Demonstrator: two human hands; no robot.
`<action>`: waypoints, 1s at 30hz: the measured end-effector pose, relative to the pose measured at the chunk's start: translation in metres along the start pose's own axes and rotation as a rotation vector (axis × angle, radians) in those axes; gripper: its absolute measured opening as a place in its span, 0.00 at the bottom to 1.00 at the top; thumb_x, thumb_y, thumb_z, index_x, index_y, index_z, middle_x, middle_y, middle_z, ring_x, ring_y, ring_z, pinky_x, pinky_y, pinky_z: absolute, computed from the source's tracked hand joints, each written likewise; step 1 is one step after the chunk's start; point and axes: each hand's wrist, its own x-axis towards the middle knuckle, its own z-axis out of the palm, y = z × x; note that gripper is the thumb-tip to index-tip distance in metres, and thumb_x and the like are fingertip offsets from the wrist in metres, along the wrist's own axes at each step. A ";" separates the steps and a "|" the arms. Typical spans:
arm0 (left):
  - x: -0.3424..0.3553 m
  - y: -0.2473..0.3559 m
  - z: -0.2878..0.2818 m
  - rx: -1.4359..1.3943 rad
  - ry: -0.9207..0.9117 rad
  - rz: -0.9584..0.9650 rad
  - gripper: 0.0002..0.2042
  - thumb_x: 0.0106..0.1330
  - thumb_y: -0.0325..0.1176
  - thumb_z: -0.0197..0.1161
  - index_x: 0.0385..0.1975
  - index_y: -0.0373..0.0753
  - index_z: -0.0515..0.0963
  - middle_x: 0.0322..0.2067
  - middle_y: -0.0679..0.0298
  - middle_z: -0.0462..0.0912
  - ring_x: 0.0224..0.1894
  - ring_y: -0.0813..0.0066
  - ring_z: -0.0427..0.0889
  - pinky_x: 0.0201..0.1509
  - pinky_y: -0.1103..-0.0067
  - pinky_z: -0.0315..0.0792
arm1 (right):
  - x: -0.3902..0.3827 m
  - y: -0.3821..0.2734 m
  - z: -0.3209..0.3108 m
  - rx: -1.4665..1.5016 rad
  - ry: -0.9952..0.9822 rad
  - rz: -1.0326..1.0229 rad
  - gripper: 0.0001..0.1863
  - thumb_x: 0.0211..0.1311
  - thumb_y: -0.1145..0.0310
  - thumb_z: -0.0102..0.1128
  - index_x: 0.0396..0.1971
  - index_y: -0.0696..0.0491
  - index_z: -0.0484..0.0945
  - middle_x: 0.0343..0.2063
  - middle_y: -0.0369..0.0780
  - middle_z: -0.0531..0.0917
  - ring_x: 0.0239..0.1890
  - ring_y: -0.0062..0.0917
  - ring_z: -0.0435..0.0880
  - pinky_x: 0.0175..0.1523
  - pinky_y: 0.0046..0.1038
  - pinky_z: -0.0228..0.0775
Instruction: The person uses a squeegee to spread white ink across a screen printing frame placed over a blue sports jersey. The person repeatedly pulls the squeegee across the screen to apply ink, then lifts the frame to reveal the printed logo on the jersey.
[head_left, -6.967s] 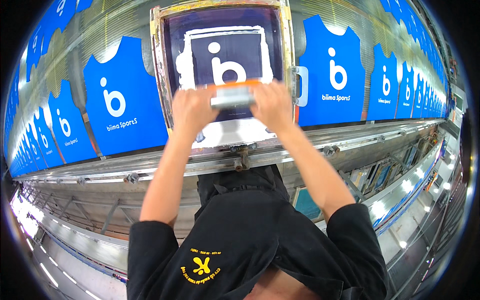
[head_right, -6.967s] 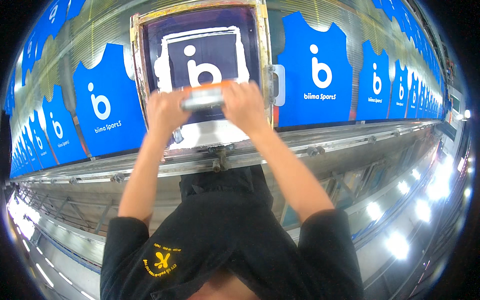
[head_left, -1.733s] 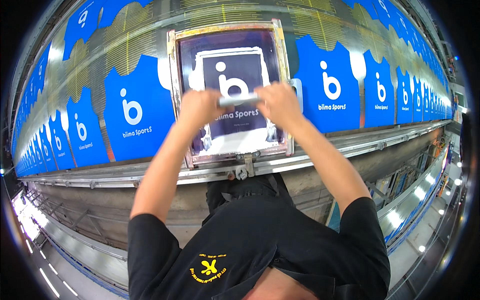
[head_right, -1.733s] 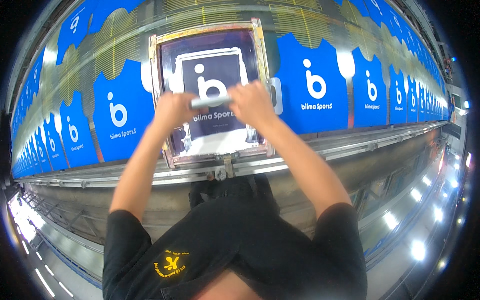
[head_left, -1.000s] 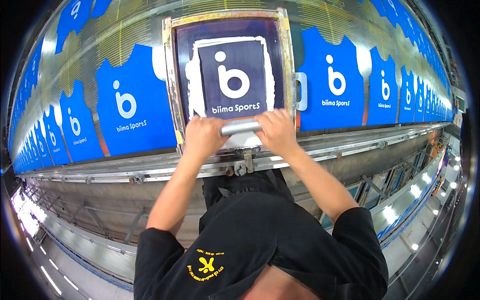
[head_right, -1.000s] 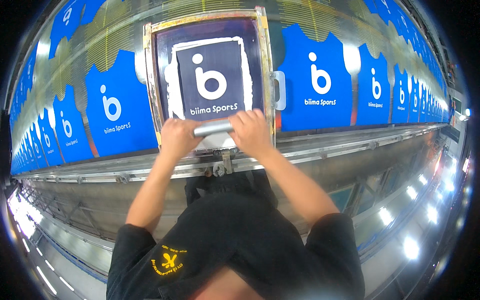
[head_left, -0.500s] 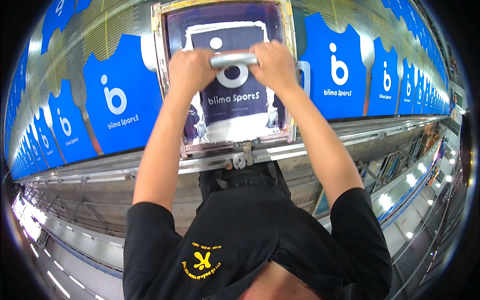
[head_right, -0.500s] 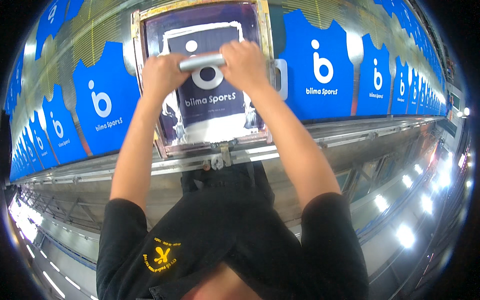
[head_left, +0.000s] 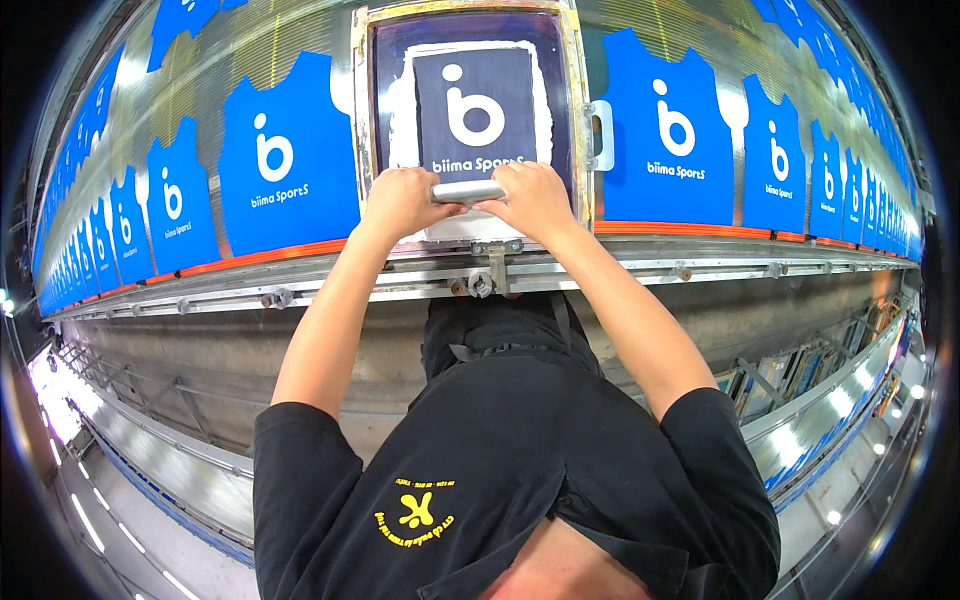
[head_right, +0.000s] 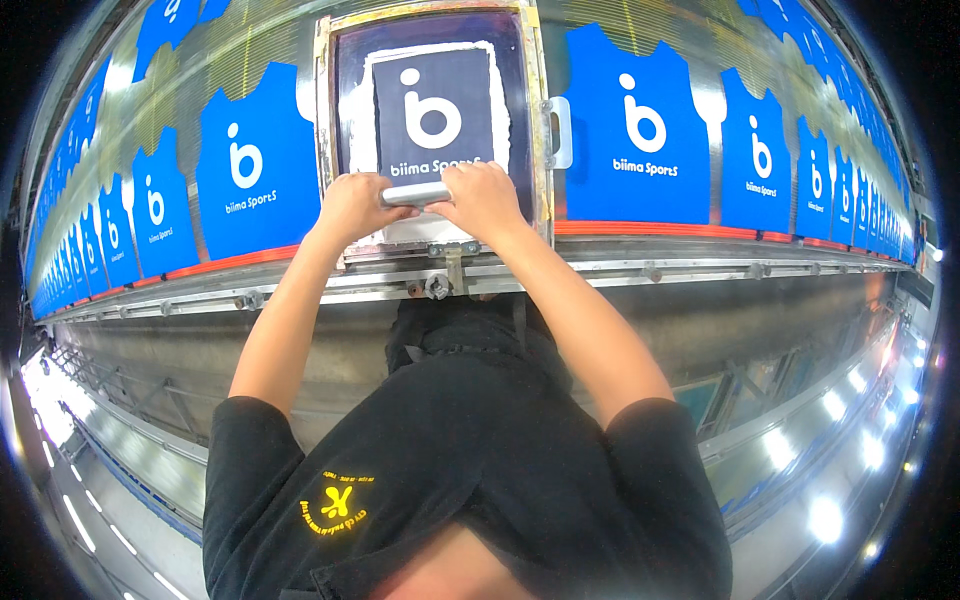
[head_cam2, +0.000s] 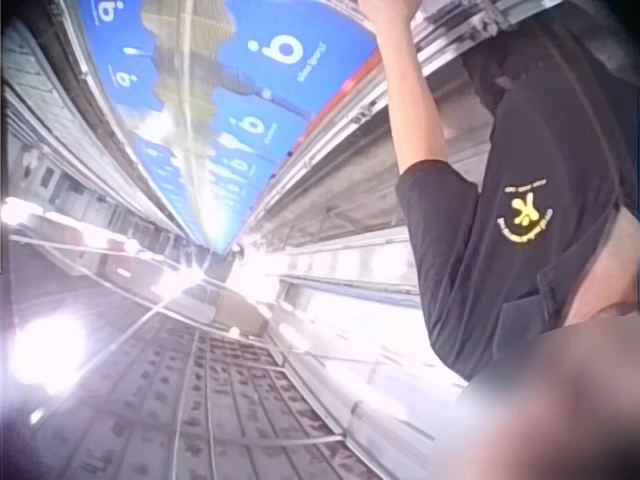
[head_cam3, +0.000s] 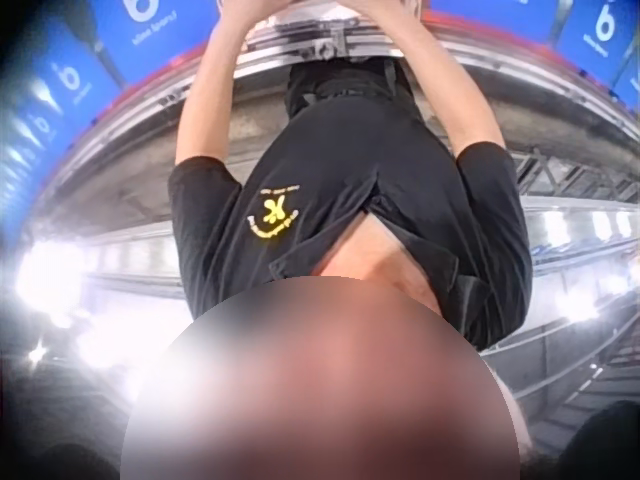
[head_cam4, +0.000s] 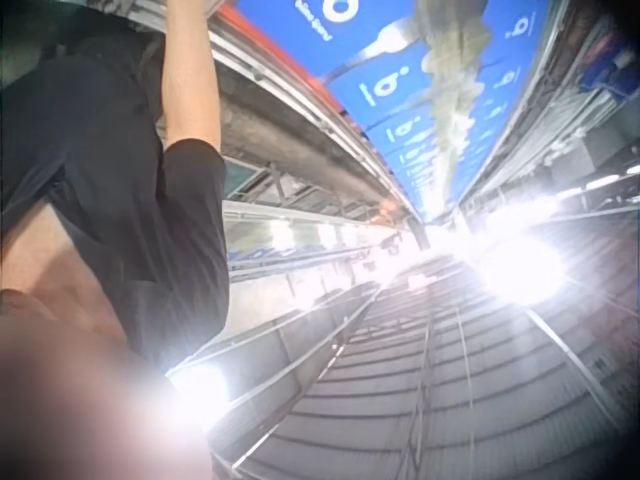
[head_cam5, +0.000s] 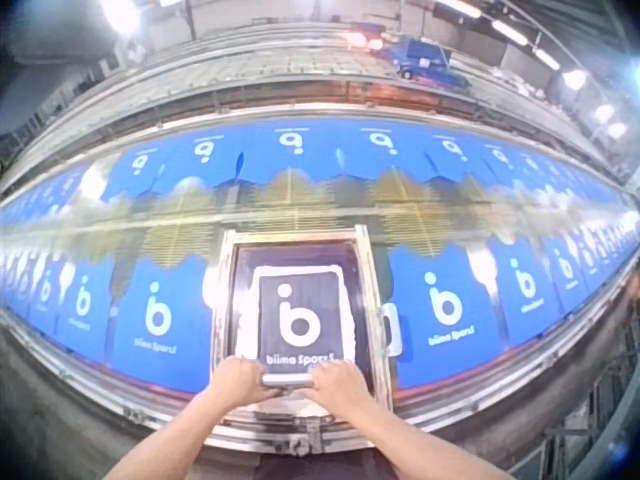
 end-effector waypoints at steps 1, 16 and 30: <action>0.002 -0.004 0.000 -0.004 -0.029 -0.041 0.32 0.51 0.69 0.77 0.25 0.38 0.88 0.22 0.55 0.87 0.32 0.52 0.90 0.39 0.62 0.82 | 0.007 0.000 0.001 0.006 -0.087 0.047 0.26 0.52 0.46 0.80 0.29 0.55 0.82 0.32 0.45 0.88 0.38 0.43 0.89 0.45 0.44 0.77; 0.156 -0.052 -0.084 -0.063 0.065 0.074 0.29 0.56 0.67 0.74 0.38 0.44 0.90 0.33 0.56 0.90 0.41 0.54 0.91 0.45 0.60 0.83 | 0.014 0.142 -0.059 0.186 0.597 0.695 0.20 0.74 0.54 0.68 0.49 0.58 0.86 0.40 0.43 0.91 0.45 0.34 0.89 0.53 0.34 0.79; 0.171 -0.084 -0.065 -0.253 0.248 0.128 0.19 0.57 0.51 0.80 0.43 0.47 0.91 0.35 0.57 0.91 0.41 0.51 0.89 0.50 0.60 0.80 | 0.043 0.093 -0.091 0.819 0.471 0.916 0.19 0.74 0.58 0.69 0.53 0.56 0.85 0.24 0.28 0.76 0.19 0.10 0.67 0.21 0.20 0.54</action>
